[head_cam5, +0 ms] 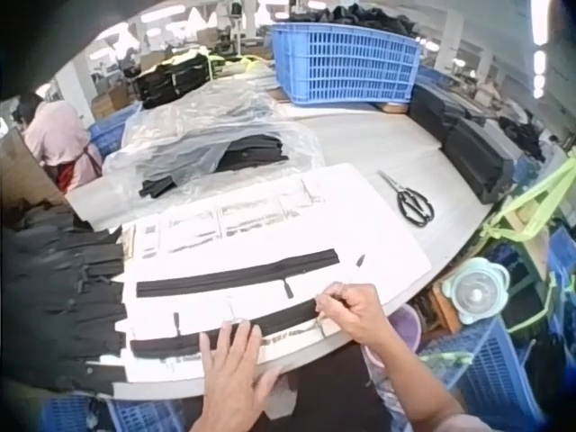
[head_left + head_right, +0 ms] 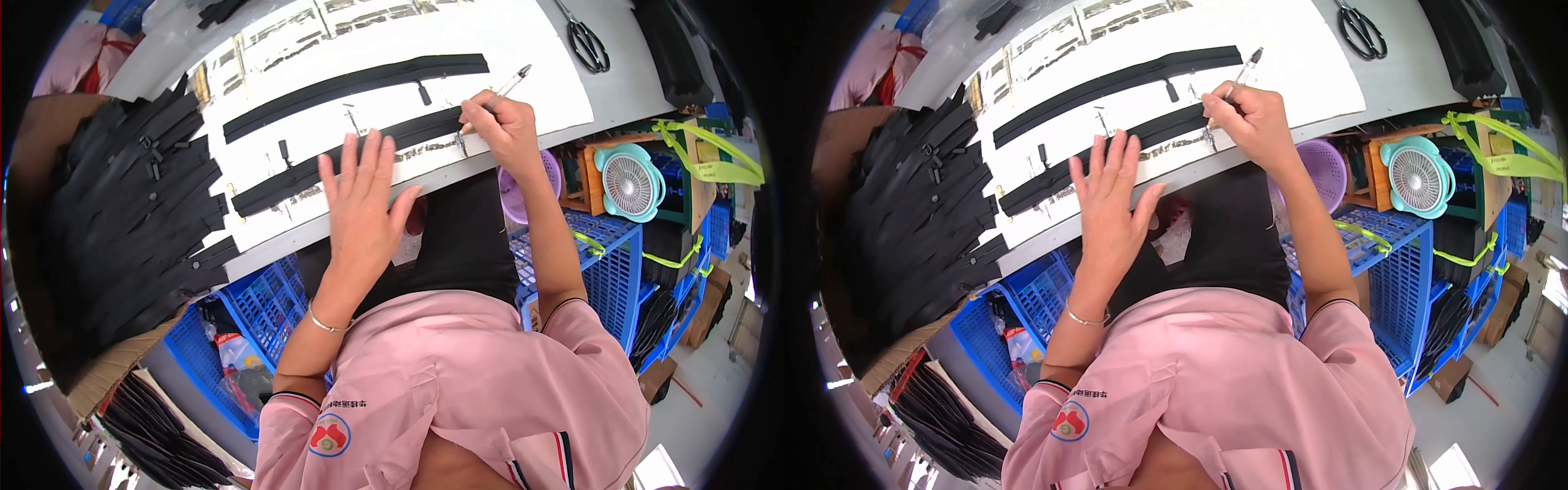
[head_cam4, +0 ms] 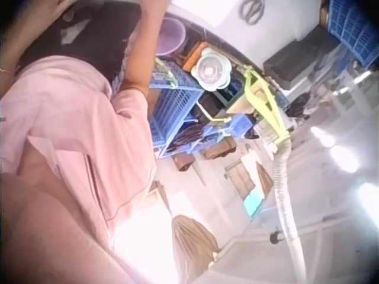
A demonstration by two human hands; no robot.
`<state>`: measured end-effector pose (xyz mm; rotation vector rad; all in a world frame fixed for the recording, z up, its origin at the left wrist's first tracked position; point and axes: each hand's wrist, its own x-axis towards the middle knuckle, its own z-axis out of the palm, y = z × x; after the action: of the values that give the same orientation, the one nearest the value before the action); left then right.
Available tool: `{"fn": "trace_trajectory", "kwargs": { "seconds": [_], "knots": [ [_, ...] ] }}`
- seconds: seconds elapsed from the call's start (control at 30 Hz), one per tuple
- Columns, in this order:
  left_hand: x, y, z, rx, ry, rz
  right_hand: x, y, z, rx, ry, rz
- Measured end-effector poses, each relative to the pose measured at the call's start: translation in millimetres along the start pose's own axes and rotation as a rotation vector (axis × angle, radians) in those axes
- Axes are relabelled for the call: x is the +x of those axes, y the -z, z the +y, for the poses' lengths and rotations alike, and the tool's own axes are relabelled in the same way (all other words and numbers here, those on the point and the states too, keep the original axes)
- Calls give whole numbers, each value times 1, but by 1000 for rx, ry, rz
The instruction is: Mark specific points on black zippers using a marker pen and a template board at a manufacturing station.
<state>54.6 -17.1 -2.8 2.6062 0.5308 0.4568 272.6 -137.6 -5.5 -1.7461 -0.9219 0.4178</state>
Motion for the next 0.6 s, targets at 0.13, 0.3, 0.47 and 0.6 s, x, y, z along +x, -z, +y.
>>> {"fn": "trace_trajectory", "kwargs": {
  "seconds": [0.13,0.3,0.47,0.6],
  "knots": [
    [-21,17,-23,102,40,26,0,-1,4,61,2,12],
    [-24,15,-26,98,60,39,2,-13,-11,111,-38,151],
    [-25,14,-27,88,63,52,0,-69,-57,227,-51,120],
    [-24,13,-26,62,73,48,5,-103,-48,70,12,73]
  ]
}}
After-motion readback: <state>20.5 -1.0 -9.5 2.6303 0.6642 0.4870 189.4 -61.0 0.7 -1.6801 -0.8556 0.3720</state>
